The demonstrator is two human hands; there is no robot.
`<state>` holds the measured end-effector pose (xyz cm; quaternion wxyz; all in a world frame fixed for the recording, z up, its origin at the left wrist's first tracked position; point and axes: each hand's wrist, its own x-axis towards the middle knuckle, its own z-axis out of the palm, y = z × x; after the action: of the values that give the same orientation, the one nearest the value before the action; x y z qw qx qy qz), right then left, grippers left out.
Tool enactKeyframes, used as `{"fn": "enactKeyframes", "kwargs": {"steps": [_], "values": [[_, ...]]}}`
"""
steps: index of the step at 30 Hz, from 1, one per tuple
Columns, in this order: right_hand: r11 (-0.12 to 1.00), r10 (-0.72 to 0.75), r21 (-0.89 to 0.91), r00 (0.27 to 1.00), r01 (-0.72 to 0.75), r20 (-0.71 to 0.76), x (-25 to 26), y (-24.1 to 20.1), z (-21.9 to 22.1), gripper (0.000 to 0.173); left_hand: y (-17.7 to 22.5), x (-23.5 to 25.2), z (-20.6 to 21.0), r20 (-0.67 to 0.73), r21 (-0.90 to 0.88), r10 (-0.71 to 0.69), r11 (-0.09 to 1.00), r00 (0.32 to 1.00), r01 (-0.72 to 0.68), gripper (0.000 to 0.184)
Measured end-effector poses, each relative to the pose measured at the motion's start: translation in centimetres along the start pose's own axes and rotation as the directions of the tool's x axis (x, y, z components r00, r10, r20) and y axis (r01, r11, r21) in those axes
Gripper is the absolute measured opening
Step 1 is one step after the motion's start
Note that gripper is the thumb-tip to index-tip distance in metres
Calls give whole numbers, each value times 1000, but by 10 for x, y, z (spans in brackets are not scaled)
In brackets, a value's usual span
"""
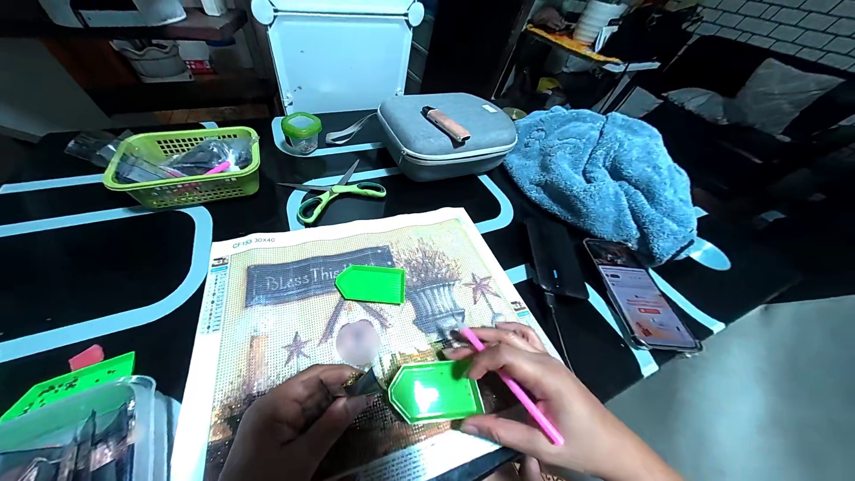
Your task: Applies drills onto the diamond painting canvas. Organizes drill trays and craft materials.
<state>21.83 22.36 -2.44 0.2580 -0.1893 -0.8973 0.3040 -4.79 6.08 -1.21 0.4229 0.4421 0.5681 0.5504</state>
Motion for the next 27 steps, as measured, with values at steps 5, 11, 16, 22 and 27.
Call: {"fn": "enactKeyframes", "kwargs": {"steps": [5, 11, 16, 22, 27], "values": [[1000, 2, -4, 999, -2, 50, 2, 1, 4, 40, -1, 0, 0, -6, -15, 6, 1000, 1000, -6, 22], [999, -13, 37, 995, 9, 99, 7, 2, 6, 43, -4, 0, 0, 3, -17, 35, 999, 999, -35, 22], [915, 91, 401, 992, -49, -87, 7, -1, 3, 35, -3, 0, 0, -1, -41, 30, 999, 1000, -30, 22], [890, 184, 452, 956, -63, -229, 10, -5, 24, 25, -2, 0, 0, 5, -29, 13, 999, 1000, -13, 23], [941, 151, 331, 960, -68, -234, 8, -2, 29, 29, -2, 0, 1, -1, -37, 9, 999, 1000, -9, 23]]}}
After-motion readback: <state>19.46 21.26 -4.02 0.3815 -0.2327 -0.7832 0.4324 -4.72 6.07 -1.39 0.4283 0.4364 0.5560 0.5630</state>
